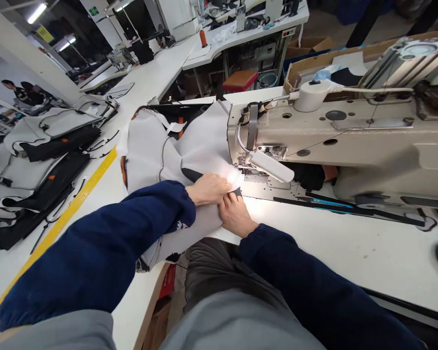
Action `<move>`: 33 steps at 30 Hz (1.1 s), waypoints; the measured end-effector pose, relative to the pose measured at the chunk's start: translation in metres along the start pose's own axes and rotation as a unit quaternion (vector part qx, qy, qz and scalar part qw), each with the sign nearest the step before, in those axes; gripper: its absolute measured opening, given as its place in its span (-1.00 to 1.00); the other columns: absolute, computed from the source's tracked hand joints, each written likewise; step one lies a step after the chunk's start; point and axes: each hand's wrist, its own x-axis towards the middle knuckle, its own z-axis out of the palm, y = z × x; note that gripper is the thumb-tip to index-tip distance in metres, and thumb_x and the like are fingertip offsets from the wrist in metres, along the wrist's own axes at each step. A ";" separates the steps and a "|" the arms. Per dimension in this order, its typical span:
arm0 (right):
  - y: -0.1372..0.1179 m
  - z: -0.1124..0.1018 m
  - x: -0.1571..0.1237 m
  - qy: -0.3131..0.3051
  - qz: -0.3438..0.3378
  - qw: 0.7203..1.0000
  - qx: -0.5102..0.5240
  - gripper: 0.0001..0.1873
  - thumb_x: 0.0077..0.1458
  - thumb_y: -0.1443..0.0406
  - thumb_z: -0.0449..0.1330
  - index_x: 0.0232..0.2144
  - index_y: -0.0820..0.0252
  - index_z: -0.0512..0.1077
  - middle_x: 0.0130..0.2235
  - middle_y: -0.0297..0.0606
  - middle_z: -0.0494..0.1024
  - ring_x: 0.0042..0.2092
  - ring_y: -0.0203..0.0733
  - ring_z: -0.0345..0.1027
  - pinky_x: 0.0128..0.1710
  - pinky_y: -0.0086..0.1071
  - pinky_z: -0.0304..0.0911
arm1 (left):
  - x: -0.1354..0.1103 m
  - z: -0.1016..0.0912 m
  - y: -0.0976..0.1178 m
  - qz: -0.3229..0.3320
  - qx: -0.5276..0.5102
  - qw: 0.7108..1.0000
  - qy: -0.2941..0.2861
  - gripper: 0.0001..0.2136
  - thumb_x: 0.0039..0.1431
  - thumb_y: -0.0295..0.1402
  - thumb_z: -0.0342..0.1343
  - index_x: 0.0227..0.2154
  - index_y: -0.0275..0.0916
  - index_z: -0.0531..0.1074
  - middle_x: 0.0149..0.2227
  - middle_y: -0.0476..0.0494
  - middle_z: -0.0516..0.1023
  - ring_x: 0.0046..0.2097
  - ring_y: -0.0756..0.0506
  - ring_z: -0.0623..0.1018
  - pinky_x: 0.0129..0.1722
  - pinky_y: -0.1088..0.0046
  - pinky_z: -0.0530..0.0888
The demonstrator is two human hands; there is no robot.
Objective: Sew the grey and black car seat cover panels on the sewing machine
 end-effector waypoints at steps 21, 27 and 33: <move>0.020 -0.031 -0.009 -0.123 -0.008 0.987 -0.102 -0.50 0.10 0.59 -0.03 0.08 0.69 0.39 0.13 0.50 0.35 -0.20 0.07 0.50 -0.35 -0.21 0.27 | 0.044 0.014 -0.029 0.145 0.105 0.984 -0.017 -0.72 0.30 -0.51 -0.11 -0.15 -0.35 0.51 -0.20 -0.28 0.56 -0.36 -0.11 0.49 -0.47 0.35 0.14; 0.026 -0.022 -0.013 -0.085 -0.001 0.993 -0.086 -0.54 0.13 0.57 -0.01 0.05 0.62 0.43 0.13 0.44 0.37 -0.23 0.05 0.50 -0.35 -0.19 0.29 | 0.045 0.018 -0.017 0.143 0.078 0.987 0.012 -0.76 0.22 -0.55 -0.04 -0.23 -0.36 0.54 -0.29 -0.30 0.57 -0.36 -0.14 0.53 -0.46 0.34 0.22; 0.034 -0.019 -0.013 -0.086 0.007 0.992 -0.087 -0.56 0.15 0.56 -0.04 0.02 0.57 0.45 0.15 0.39 0.39 -0.26 0.01 0.45 -0.36 -0.21 0.24 | 0.044 0.015 -0.010 0.138 0.075 0.987 0.031 -0.76 0.25 -0.56 -0.07 -0.27 -0.41 0.53 -0.34 -0.34 0.56 -0.32 -0.18 0.55 -0.44 0.33 0.26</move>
